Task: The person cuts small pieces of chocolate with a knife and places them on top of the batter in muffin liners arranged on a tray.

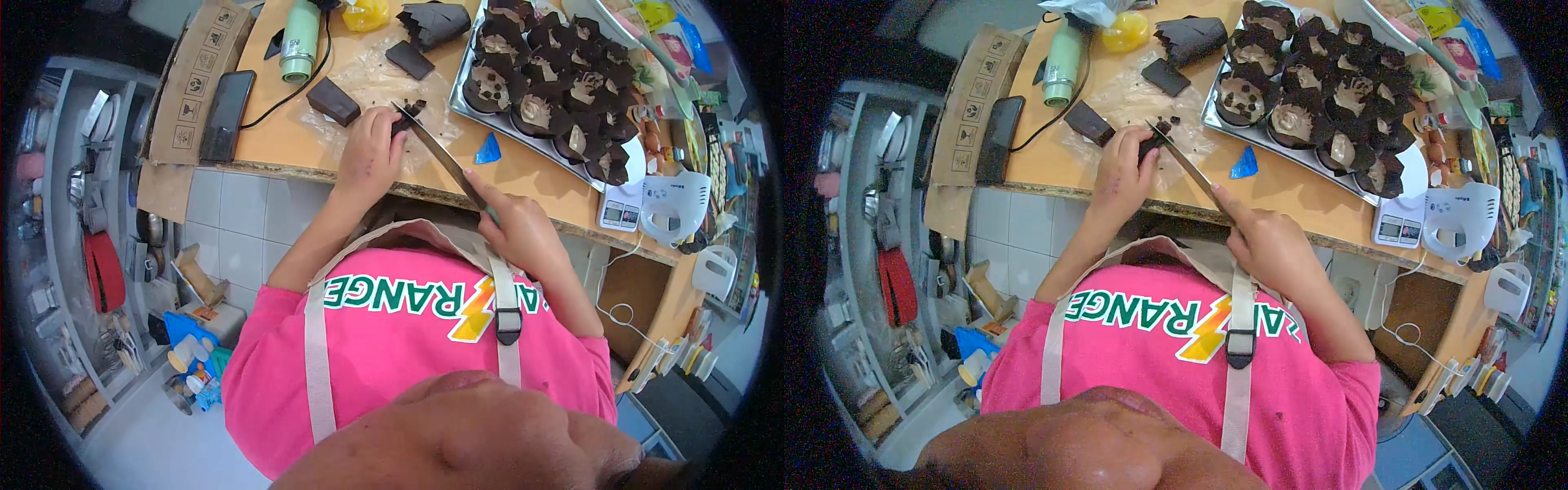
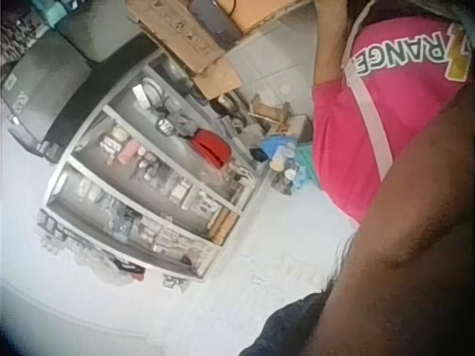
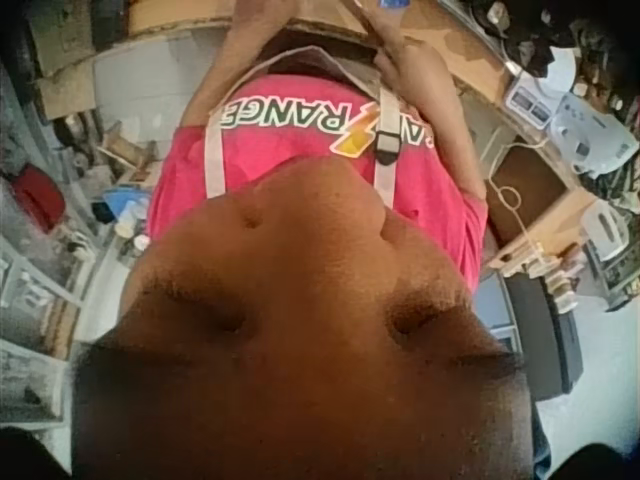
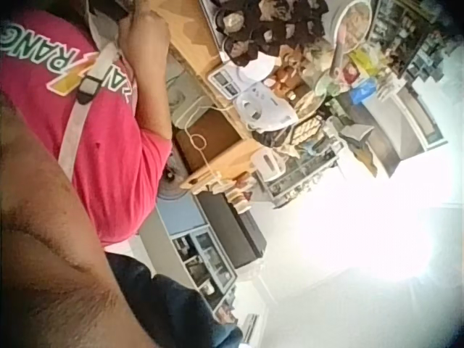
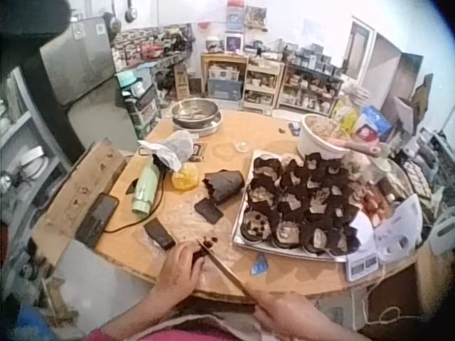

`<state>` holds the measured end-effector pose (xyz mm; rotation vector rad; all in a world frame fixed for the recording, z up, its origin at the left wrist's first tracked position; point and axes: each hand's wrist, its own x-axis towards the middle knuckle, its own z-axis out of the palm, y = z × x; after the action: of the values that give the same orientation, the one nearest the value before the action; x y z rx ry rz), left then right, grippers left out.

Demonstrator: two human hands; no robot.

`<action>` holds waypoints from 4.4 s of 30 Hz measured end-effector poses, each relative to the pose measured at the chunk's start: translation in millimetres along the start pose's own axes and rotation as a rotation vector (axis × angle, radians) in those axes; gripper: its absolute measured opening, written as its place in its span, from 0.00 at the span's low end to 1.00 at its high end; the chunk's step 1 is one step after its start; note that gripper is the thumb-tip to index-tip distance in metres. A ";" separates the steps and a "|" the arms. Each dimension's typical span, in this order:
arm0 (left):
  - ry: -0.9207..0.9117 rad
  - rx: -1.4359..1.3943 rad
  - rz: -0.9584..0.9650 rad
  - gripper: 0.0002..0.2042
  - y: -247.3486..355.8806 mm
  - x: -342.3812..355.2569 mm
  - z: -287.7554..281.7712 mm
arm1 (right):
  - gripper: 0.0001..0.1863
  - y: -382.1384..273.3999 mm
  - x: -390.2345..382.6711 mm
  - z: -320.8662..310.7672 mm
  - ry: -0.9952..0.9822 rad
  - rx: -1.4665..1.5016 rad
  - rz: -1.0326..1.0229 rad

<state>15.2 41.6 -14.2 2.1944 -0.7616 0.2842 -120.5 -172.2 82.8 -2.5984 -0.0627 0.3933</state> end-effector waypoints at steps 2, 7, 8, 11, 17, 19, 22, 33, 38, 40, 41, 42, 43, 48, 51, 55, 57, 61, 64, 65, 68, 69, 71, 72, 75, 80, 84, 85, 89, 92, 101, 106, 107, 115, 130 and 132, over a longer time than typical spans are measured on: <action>-0.013 -0.007 0.003 0.14 0.8 1.1 -0.9 | 0.34 2.0 0.6 -2.8 -0.005 0.073 0.014; 0.032 0.035 0.058 0.18 11.5 -5.4 -10.9 | 0.34 -1.8 -7.7 -3.1 0.084 0.052 -0.019; 0.030 0.035 0.057 0.18 11.9 -7.8 -12.3 | 0.34 -2.8 -8.6 -3.6 0.083 0.053 -0.019; 0.031 0.022 0.026 0.19 7.5 -11.7 -14.9 | 0.34 -4.7 -8.8 -6.1 0.087 0.038 -0.036; 0.030 0.054 0.032 0.17 0.4 -15.6 -11.8 | 0.34 -7.9 -7.5 -5.8 0.029 0.005 0.011; 0.024 0.036 0.020 0.17 1.1 -14.8 -13.1 | 0.34 -9.0 -6.8 -6.9 0.045 -0.009 -0.015; 0.013 0.060 0.009 0.17 1.4 -14.7 -13.6 | 0.34 -10.0 -4.7 -12.5 0.000 -0.011 0.003; 0.032 0.060 0.014 0.16 -0.3 -15.1 -11.6 | 0.36 -2.6 2.6 -9.1 -0.028 0.007 -0.008; 0.038 0.058 0.017 0.16 0.1 -16.4 -11.6 | 0.36 0.7 -1.1 -15.0 -0.042 0.122 0.009; 0.054 0.048 0.049 0.16 -0.9 -14.9 -11.7 | 0.34 -2.7 -3.6 -17.0 -0.032 0.098 0.040; 0.054 0.050 0.050 0.16 -1.1 -15.8 -11.9 | 0.34 -2.9 -4.8 -16.2 -0.031 0.099 0.039; 0.050 0.045 0.036 0.16 -1.3 -16.1 -11.2 | 0.34 -2.5 -5.5 -16.2 -0.016 0.060 0.008; 0.047 0.041 0.022 0.16 -1.2 -16.0 -10.7 | 0.35 -2.3 -6.3 -16.4 -0.002 0.020 -0.022; 0.049 0.052 0.012 0.16 1.2 -16.5 -11.3 | 0.35 -5.1 -8.6 -17.5 -0.022 0.002 -0.023; 0.048 0.051 0.013 0.16 0.2 -16.3 -11.3 | 0.35 -4.4 -8.8 -15.6 -0.011 -0.005 -0.024; 0.054 0.056 0.044 0.16 -0.6 -15.4 -11.3 | 0.34 -6.8 -8.2 -17.8 -0.005 0.007 -0.043; 0.045 0.055 0.031 0.15 -1.0 -15.4 -11.3 | 0.35 -9.0 -5.7 -24.2 -0.068 -0.023 -0.026; 0.036 0.058 0.027 0.15 0.2 -14.1 -12.3 | 0.36 -13.9 1.8 -30.0 -0.215 -0.115 0.054; 0.017 0.038 0.011 0.15 -0.9 -15.6 -11.9 | 0.36 -6.8 -1.6 -15.1 -0.074 -0.108 -0.062; 0.018 0.038 0.015 0.15 -1.1 -15.9 -11.7 | 0.36 -7.6 -2.4 -14.7 -0.071 -0.109 -0.061; 0.043 0.062 0.035 0.15 -2.3 -17.5 -10.4 | 0.37 -4.5 -2.2 -11.4 -0.091 -0.099 -0.044; 0.042 0.062 0.030 0.15 -2.8 -17.5 -9.8 | 0.37 3.7 -0.2 -8.3 -0.093 -0.012 -0.019; 0.046 0.063 0.026 0.15 -2.7 -15.9 -9.2 | 0.36 7.3 0.4 -9.2 -0.091 0.074 0.003; 0.050 0.062 0.038 0.15 -2.5 -17.0 -9.5 | 0.36 4.6 -1.9 -11.4 -0.109 0.103 0.025; 0.056 0.074 0.056 0.15 -3.5 -17.8 -9.4 | 0.35 2.3 -5.8 -12.0 -0.066 0.099 0.000; 0.062 0.062 0.036 0.15 -3.5 -16.7 -8.4 | 0.36 -5.4 -8.3 -16.7 -0.037 0.010 -0.024; 0.056 0.060 0.032 0.15 -2.5 -17.5 -9.4 | 0.35 -7.1 -8.8 -17.6 -0.045 -0.037 -0.032; 0.057 0.051 0.028 0.15 -2.8 -17.5 -9.1 | 0.35 -8.1 -8.5 -18.3 -0.056 -0.055 -0.028; 0.046 0.066 0.033 0.15 0.0 -16.0 -12.1 | 0.36 -11.3 -6.1 -20.9 -0.086 -0.070 -0.022; 0.028 0.067 0.011 0.15 0.1 -16.0 -12.0 | 0.36 -12.2 -1.9 -19.3 -0.122 -0.105 -0.022; 0.060 0.060 0.032 0.15 -0.7 -15.0 -11.2 | 0.36 7.4 0.9 -11.2 -0.168 0.110 0.010; 0.099 0.004 -0.034 0.16 5.2 -15.7 -13.2 | 0.35 -2.2 -8.9 -15.2 -0.086 0.111 0.028; 0.099 0.003 -0.034 0.16 3.3 -16.0 -12.8 | 0.35 -2.9 -9.4 -15.0 -0.086 0.112 0.028; 0.073 -0.025 -0.040 0.15 -0.8 -17.6 -9.9 | 0.35 -4.7 -8.4 -18.1 -0.069 0.008 -0.041; 0.071 -0.002 -0.006 0.14 -1.3 -16.2 -11.8 | 0.38 -12.4 -1.2 -14.1 -0.184 -0.137 -0.031; 0.069 -0.005 -0.015 0.14 -2.3 -18.1 -11.5 | 0.37 -7.9 2.4 -15.8 -0.203 -0.058 0.006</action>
<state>2.7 59.0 -15.6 2.1733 -0.7061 0.3487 -113.4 -172.6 99.1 -2.6070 -0.1380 0.6657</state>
